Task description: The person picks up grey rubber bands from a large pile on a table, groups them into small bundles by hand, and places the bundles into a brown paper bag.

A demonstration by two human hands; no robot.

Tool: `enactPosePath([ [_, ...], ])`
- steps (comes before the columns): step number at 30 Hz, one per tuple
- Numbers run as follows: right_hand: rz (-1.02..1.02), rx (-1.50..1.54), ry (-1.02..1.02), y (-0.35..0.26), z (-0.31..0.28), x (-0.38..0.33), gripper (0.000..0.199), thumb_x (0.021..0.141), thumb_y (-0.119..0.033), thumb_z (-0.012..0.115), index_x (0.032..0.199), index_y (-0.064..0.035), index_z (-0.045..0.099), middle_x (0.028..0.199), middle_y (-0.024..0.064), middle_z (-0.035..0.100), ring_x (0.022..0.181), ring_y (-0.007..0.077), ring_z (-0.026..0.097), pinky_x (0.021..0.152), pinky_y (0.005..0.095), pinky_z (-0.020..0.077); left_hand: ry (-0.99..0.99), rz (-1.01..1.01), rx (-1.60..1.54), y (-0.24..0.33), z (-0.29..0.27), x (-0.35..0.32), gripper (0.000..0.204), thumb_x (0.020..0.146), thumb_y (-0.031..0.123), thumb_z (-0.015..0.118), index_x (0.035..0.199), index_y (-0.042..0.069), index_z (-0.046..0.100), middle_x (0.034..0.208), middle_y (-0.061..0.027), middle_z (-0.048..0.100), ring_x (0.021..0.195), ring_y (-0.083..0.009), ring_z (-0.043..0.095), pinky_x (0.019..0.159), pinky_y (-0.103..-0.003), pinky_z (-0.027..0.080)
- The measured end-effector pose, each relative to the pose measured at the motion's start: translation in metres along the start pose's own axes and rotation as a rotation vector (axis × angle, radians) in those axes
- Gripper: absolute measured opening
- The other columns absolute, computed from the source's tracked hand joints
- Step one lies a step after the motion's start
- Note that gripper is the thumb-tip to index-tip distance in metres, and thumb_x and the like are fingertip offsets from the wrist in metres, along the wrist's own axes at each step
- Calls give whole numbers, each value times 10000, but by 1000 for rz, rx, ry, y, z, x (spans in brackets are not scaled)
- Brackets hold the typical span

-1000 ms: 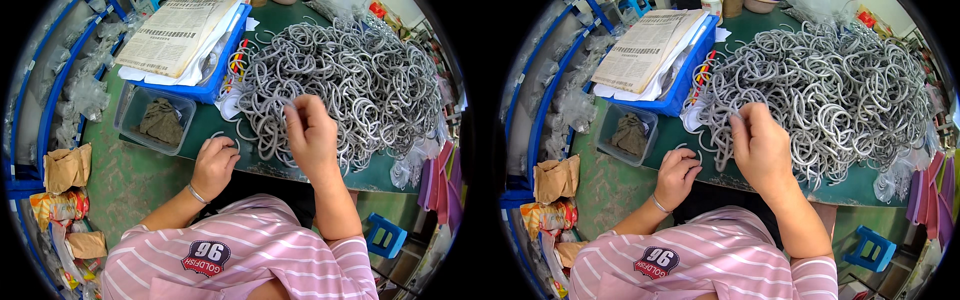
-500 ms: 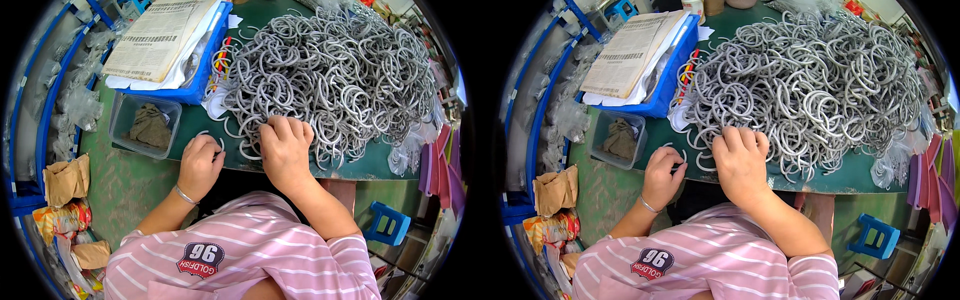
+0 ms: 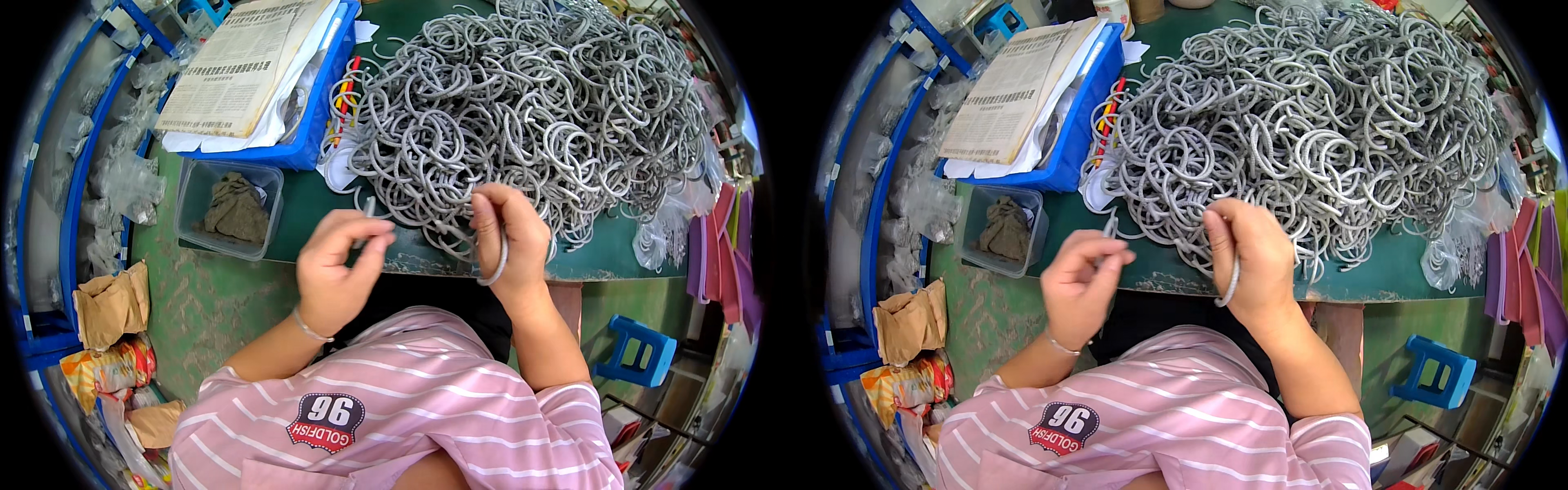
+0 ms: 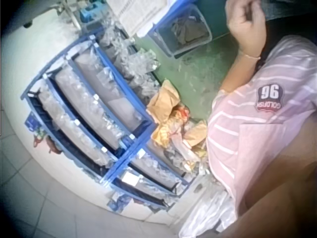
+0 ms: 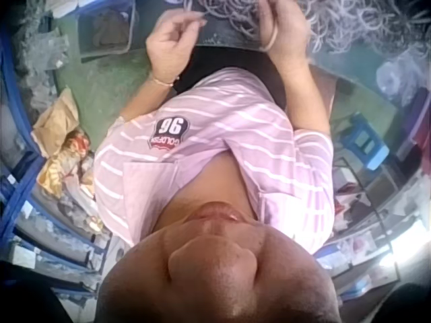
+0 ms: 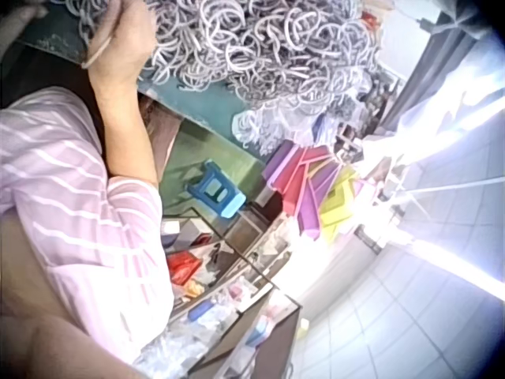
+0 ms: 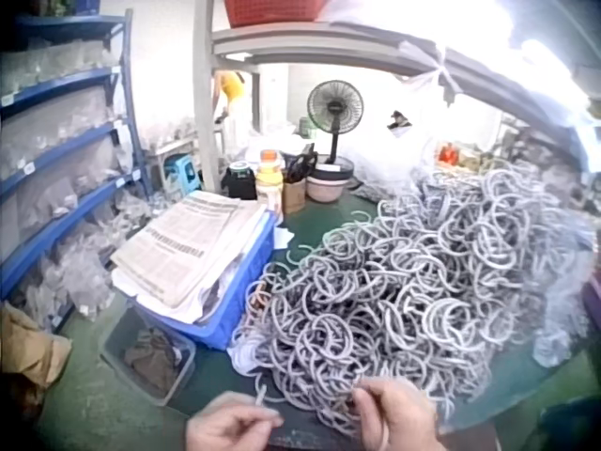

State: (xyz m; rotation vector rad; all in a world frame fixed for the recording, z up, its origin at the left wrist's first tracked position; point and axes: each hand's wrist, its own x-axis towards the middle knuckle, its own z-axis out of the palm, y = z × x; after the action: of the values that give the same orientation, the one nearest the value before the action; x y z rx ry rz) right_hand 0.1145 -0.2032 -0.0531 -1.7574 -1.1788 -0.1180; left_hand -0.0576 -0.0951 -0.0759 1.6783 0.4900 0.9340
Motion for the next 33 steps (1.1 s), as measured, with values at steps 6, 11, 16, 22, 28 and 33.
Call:
enactPosePath([
  [6,-140,-149,-159,10,-4,-15,142,787,-91,718,855,-34,608,755,100,599,667,302,559,604,379,459,-164,202,362,-9,32,11,312,708,-59,693,1009,10,655,986,-133,603,904,-286,598,802,-352,482],
  [11,-225,-136,-234,14,-9,-27,213,741,-120,743,888,-43,609,832,88,598,772,297,560,667,400,451,-227,376,511,-29,37,13,376,650,-11,742,1008,22,634,980,-118,596,906,-312,569,803,-378,465],
  [16,-212,-284,-191,12,-2,-39,207,720,-64,697,902,-66,599,870,61,596,799,260,546,661,375,391,-208,449,555,-37,38,14,375,643,2,754,996,36,632,999,-120,608,894,-317,565,799,-404,459],
  [22,-248,-237,-178,18,-7,-40,211,755,-17,673,945,-49,587,811,74,597,751,242,566,657,355,424,-261,469,585,-33,32,16,421,628,23,760,1024,57,619,984,-91,617,882,-290,564,767,-399,447],
  [28,253,283,-84,7,-9,-43,243,862,28,625,1100,16,580,833,81,588,697,158,601,624,261,498,-409,592,474,-16,25,40,419,620,46,797,1005,37,632,840,-89,642,799,-300,595,731,-390,464],
  [33,466,683,-326,-12,-7,-31,194,908,-13,593,1095,37,596,938,67,583,736,101,617,644,224,505,-317,515,344,7,10,44,325,679,0,757,983,-8,645,885,-142,664,802,-307,652,735,-361,508],
])
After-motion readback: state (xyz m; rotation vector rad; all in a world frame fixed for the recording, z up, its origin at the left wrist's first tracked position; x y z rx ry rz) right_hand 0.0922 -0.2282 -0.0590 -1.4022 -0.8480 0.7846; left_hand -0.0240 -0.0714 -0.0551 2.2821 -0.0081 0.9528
